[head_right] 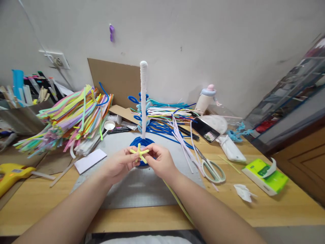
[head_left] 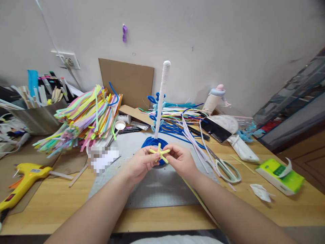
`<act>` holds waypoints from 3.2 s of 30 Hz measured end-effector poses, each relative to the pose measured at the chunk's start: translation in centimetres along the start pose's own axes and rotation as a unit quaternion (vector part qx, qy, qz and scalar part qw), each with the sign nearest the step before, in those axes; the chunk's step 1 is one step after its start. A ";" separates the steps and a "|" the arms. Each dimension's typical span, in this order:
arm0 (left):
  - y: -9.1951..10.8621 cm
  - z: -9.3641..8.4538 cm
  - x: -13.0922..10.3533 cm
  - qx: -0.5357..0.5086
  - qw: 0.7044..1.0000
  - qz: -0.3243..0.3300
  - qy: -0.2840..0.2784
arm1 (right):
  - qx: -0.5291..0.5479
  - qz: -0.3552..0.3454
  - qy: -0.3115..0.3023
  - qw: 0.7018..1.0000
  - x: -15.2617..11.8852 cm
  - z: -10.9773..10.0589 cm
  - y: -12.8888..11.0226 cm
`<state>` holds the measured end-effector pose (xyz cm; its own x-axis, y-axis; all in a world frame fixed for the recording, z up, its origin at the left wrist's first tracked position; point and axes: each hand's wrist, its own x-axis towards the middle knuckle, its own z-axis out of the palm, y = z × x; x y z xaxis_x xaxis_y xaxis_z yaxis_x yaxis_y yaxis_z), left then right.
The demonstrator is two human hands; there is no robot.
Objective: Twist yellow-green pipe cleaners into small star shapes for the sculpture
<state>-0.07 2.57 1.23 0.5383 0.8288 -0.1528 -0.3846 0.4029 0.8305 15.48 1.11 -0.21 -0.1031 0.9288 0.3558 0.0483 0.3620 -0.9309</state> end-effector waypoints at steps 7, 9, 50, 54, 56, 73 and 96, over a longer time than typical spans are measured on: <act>-0.8 0.5 0.3 0.111 0.986 0.084 0.095 | 0.142 0.133 -0.018 0.981 -0.4 -0.1 0.0; -1.0 0.7 0.3 0.119 0.983 0.090 0.104 | 0.159 0.139 -0.006 0.977 -0.6 -0.1 0.1; -1.5 0.6 0.5 0.107 0.985 0.074 0.113 | 0.023 0.132 0.017 0.991 -1.3 -0.1 0.0; -1.9 0.8 0.7 0.088 0.985 0.087 0.118 | -0.160 0.031 0.024 0.986 -1.8 0.0 -0.2; -2.1 0.9 0.7 0.097 0.982 0.097 0.133 | -0.248 -0.031 0.020 0.968 -2.0 -0.1 -0.3; -1.6 0.7 0.5 0.039 0.996 0.038 0.068 | -0.291 -0.120 -0.023 0.949 -2.1 -0.6 -0.6; -1.5 0.6 0.5 0.087 0.987 0.073 0.115 | -0.211 -0.075 -0.006 0.974 -1.8 -0.6 -0.4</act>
<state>1.30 2.15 0.20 0.2943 0.9474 -0.1255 -0.3005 0.2164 0.9289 16.21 -0.69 -0.44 -0.1517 0.8630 0.4818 0.4368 0.4958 -0.7506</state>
